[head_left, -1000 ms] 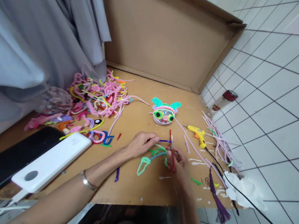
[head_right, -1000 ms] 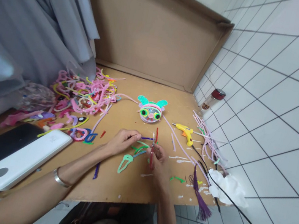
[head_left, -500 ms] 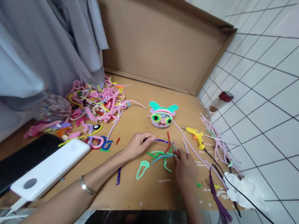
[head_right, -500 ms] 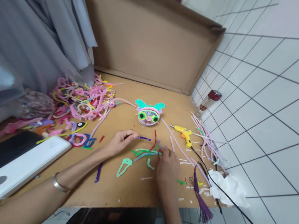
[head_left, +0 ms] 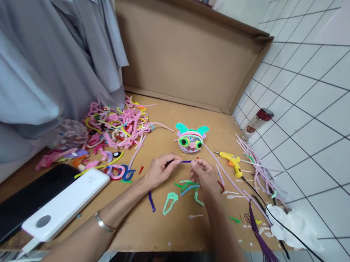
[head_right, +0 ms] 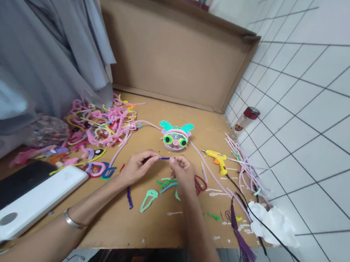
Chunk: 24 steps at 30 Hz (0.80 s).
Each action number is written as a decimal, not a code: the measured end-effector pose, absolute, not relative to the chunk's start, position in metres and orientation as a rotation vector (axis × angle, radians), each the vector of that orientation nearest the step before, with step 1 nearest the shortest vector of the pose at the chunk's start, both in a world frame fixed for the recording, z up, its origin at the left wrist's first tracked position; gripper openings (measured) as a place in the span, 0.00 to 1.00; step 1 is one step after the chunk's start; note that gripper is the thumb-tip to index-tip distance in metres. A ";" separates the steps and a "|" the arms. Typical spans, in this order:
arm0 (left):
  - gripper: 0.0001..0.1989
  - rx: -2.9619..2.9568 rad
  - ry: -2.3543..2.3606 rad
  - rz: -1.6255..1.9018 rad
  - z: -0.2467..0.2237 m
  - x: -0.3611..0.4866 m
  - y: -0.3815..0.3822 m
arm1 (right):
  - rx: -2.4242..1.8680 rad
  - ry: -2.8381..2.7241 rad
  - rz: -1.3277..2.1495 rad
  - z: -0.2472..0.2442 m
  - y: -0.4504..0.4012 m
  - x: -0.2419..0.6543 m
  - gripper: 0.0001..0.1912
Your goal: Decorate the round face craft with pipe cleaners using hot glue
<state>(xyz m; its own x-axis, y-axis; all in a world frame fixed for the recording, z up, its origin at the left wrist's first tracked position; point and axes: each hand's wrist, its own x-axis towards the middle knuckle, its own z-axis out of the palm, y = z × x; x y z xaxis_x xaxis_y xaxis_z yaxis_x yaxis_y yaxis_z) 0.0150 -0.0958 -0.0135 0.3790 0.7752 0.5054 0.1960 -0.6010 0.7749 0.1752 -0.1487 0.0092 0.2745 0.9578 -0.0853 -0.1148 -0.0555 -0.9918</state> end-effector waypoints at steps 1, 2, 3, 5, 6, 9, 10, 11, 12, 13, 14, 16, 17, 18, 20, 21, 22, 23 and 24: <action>0.14 2.034 0.840 1.222 -0.014 0.014 -0.094 | -1.271 -0.885 1.096 0.012 -0.142 0.173 0.24; 0.13 2.045 0.843 1.237 -0.015 0.013 -0.092 | -1.240 -0.882 1.093 0.015 -0.135 0.171 0.24; 0.13 2.057 0.845 1.251 -0.016 0.012 -0.090 | -1.205 -0.879 1.089 0.017 -0.129 0.169 0.23; 0.12 2.085 0.854 1.275 -0.019 0.011 -0.085 | -1.125 -0.880 1.069 0.021 -0.118 0.165 0.22; 0.12 2.094 0.867 1.289 -0.021 0.011 -0.082 | -1.087 -0.879 1.057 0.022 -0.114 0.164 0.21; 0.12 2.101 0.945 1.331 -0.024 0.009 -0.076 | -1.021 -0.852 1.025 0.016 -0.104 0.162 0.20; 0.12 2.103 0.971 1.339 -0.024 0.008 -0.075 | -1.012 -0.835 1.015 0.012 -0.102 0.162 0.20; 0.12 2.109 0.989 1.342 -0.024 0.008 -0.075 | -1.001 -0.817 1.006 0.007 -0.101 0.163 0.20; 0.12 2.121 1.000 1.341 -0.024 0.007 -0.075 | -0.984 -0.802 0.999 0.003 -0.100 0.163 0.19; 0.13 2.138 1.002 1.341 -0.023 0.007 -0.075 | -0.960 -0.788 0.997 -0.001 -0.099 0.164 0.18; 0.13 2.155 1.001 1.345 -0.023 0.007 -0.076 | -0.929 -0.776 1.000 -0.005 -0.099 0.164 0.17; 0.15 2.181 1.001 1.358 -0.023 0.008 -0.077 | -0.858 -0.748 1.023 -0.010 -0.099 0.165 0.16; 0.15 2.187 1.002 1.363 -0.024 0.008 -0.077 | -0.823 -0.732 1.041 -0.011 -0.099 0.165 0.16; 0.16 2.187 1.001 1.366 -0.024 0.009 -0.077 | -0.794 -0.717 1.064 -0.012 -0.099 0.166 0.15; 0.17 2.174 1.002 1.352 -0.025 0.011 -0.077 | -0.757 -0.703 1.117 -0.012 -0.099 0.167 0.16; 0.17 2.160 1.004 1.332 -0.024 0.012 -0.077 | -0.752 -0.707 1.136 -0.012 -0.099 0.168 0.16; 0.17 2.143 1.011 1.299 -0.024 0.012 -0.077 | -0.756 -0.720 1.141 -0.012 -0.099 0.169 0.16; 0.16 2.124 1.020 1.253 -0.022 0.011 -0.077 | -0.769 -0.742 1.127 -0.012 -0.100 0.170 0.16; 0.16 2.104 1.029 1.200 -0.020 0.010 -0.078 | -0.791 -0.774 1.093 -0.013 -0.100 0.170 0.16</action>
